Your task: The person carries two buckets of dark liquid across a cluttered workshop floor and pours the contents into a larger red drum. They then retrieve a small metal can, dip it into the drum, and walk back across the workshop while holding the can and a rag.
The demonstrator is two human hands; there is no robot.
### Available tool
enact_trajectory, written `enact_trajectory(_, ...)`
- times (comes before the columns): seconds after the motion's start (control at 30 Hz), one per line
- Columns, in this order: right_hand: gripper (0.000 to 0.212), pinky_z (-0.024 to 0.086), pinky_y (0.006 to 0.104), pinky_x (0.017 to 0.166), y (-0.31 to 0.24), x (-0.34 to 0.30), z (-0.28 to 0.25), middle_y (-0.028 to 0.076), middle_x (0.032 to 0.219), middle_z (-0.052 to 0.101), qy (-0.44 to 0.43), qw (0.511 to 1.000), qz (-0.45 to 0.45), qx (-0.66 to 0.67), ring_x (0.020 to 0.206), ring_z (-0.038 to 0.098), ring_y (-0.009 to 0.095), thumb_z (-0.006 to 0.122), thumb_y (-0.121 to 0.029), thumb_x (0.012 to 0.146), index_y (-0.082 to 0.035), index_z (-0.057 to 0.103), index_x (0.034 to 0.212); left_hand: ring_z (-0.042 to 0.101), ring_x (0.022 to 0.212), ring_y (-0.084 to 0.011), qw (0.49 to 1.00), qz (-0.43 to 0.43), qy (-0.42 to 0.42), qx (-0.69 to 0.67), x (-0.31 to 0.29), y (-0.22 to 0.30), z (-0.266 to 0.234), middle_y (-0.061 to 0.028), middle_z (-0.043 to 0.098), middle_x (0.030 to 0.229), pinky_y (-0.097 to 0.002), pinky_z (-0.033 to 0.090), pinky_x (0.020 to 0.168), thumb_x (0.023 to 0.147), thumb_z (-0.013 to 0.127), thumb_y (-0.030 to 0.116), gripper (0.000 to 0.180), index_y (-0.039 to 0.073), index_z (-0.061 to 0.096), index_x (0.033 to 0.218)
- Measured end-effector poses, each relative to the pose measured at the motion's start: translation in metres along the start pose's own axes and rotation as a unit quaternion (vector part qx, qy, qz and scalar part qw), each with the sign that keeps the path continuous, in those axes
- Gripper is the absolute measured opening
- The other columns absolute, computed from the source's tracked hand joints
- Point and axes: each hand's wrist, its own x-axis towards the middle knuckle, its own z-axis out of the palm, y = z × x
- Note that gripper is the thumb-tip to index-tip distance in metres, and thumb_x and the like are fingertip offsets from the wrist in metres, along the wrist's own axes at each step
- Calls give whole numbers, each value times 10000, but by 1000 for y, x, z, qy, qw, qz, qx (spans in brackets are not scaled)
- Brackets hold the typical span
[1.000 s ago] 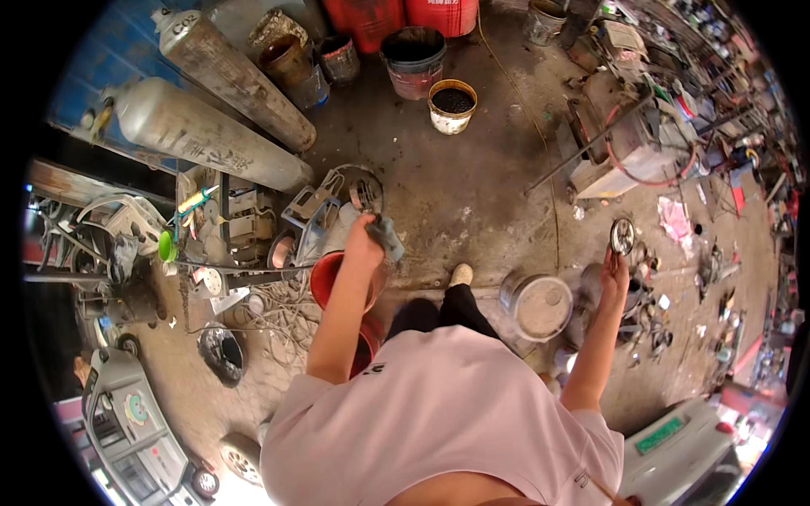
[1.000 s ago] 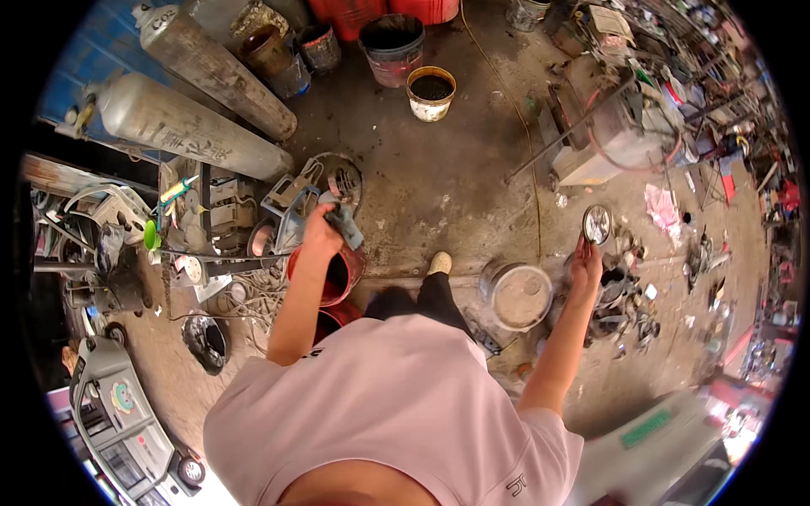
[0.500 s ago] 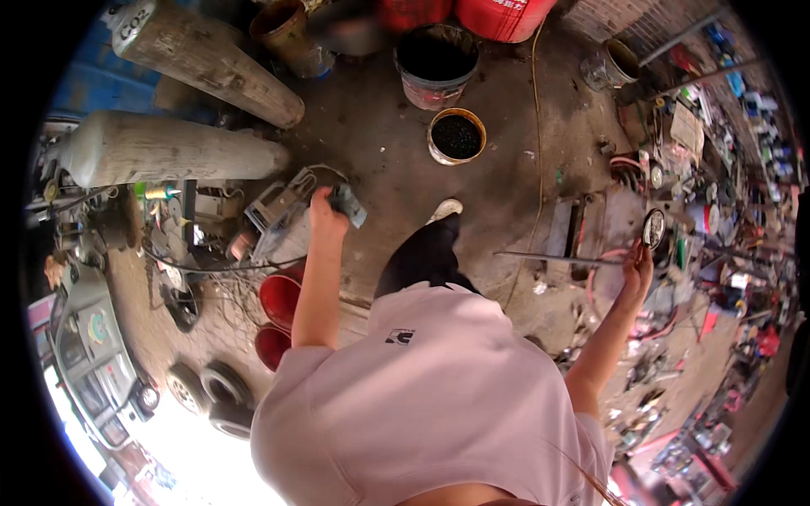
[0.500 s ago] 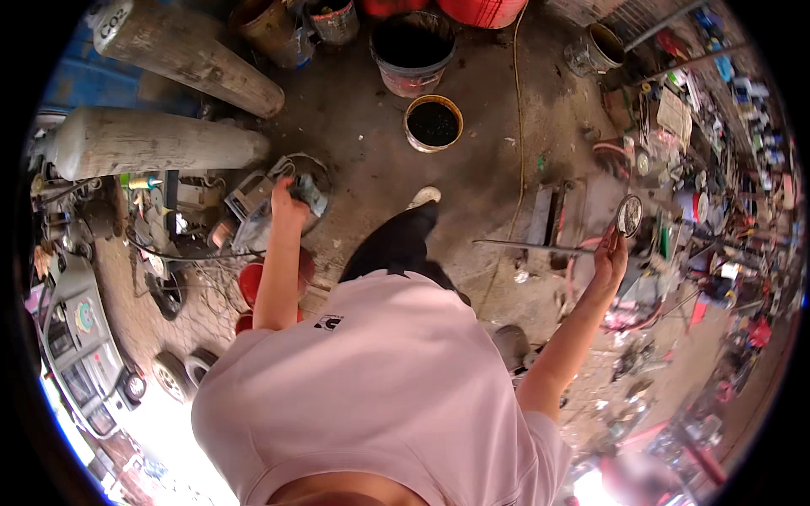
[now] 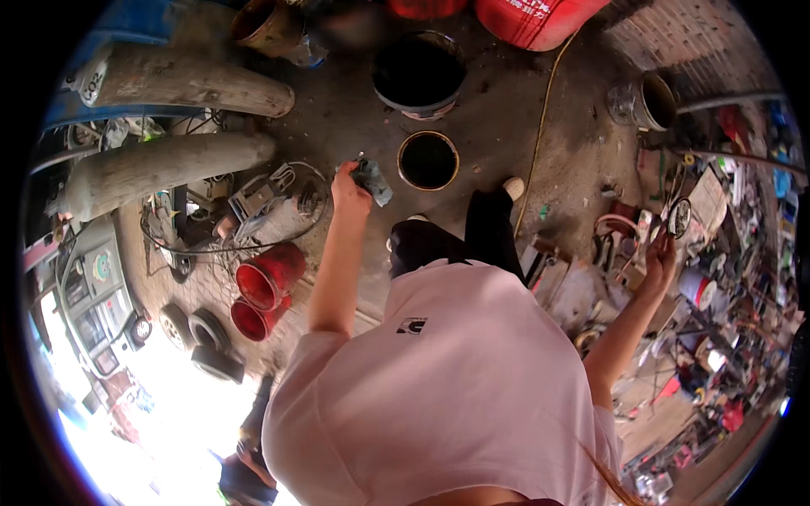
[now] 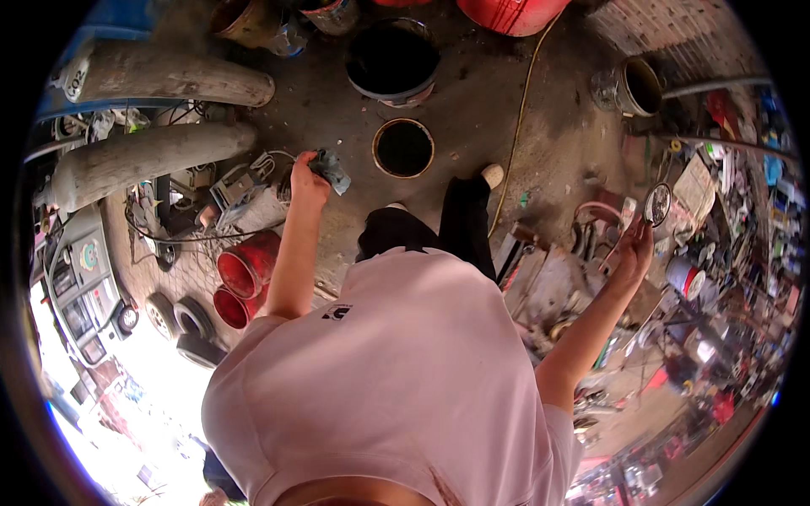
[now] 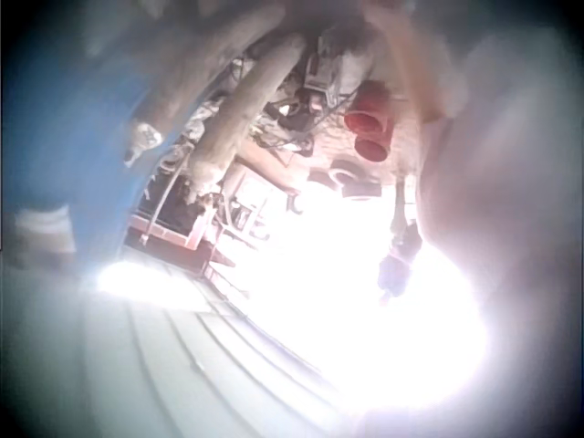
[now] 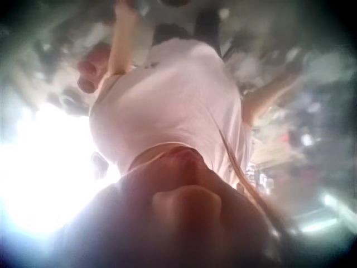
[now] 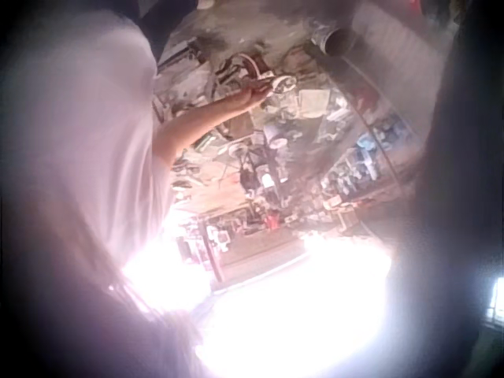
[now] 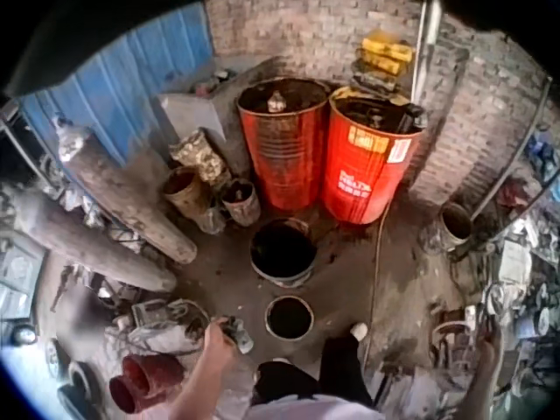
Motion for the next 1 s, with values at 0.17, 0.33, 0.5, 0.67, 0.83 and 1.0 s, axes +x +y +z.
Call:
enact_trajectory(0.17, 226, 483, 332, 844, -34, 126, 58, 171, 998, 545, -34, 996, 35, -69, 950, 534, 260, 491, -33, 825, 66, 489, 1029, 564, 709, -220, 999, -15, -9, -35, 6, -61, 35, -70, 579, 752, -342, 461, 691, 740, 475, 117, 90, 45, 522, 768)
enact_trajectory(0.33, 222, 494, 312, 790, -7, 190, 179, 139, 962, 584, -164, 965, 185, -92, 885, 573, 224, 446, -79, 864, 43, 488, 1045, 543, 652, -191, 991, 38, 90, -89, -19, -90, 89, -49, 549, 713, -293, 449, 579, 732, 500, 91, 36, 59, 511, 744)
enact_trajectory(0.5, 199, 463, 334, 853, 14, 281, 232, 152, 990, 575, -159, 964, 155, -148, 935, 547, 238, 458, -14, 836, 57, 509, 1015, 560, 678, -222, 985, 66, 105, -117, -8, -116, 153, -74, 561, 744, -328, 475, 627, 736, 489, 103, 68, 46, 513, 763)
enact_trajectory(0.67, 218, 468, 340, 861, 52, 285, 330, 144, 1024, 560, -108, 960, 164, -200, 958, 538, 241, 463, -22, 842, 58, 496, 1043, 569, 682, -250, 979, -10, 45, -201, 11, -149, 266, -91, 565, 741, -373, 486, 656, 751, 470, 121, 110, 32, 513, 798)
enact_trajectory(0.83, 236, 485, 320, 832, 63, 339, 372, 148, 1043, 549, -154, 922, 286, -211, 990, 529, 264, 436, -52, 864, 63, 476, 1066, 474, 533, -107, 989, 70, 107, -71, -23, -149, 348, -23, 506, 724, -245, 338, 417, 730, 583, 164, 112, 87, 515, 775)
enact_trajectory(1.0, 226, 498, 319, 812, 110, 363, 418, 143, 1035, 554, -170, 865, 375, -286, 963, 546, 260, 435, -80, 871, 58, 488, 1043, 548, 669, -197, 953, 119, 131, -247, -61, -166, 287, -63, 533, 736, -327, 463, 591, 744, 510, 96, 96, 51, 498, 827)
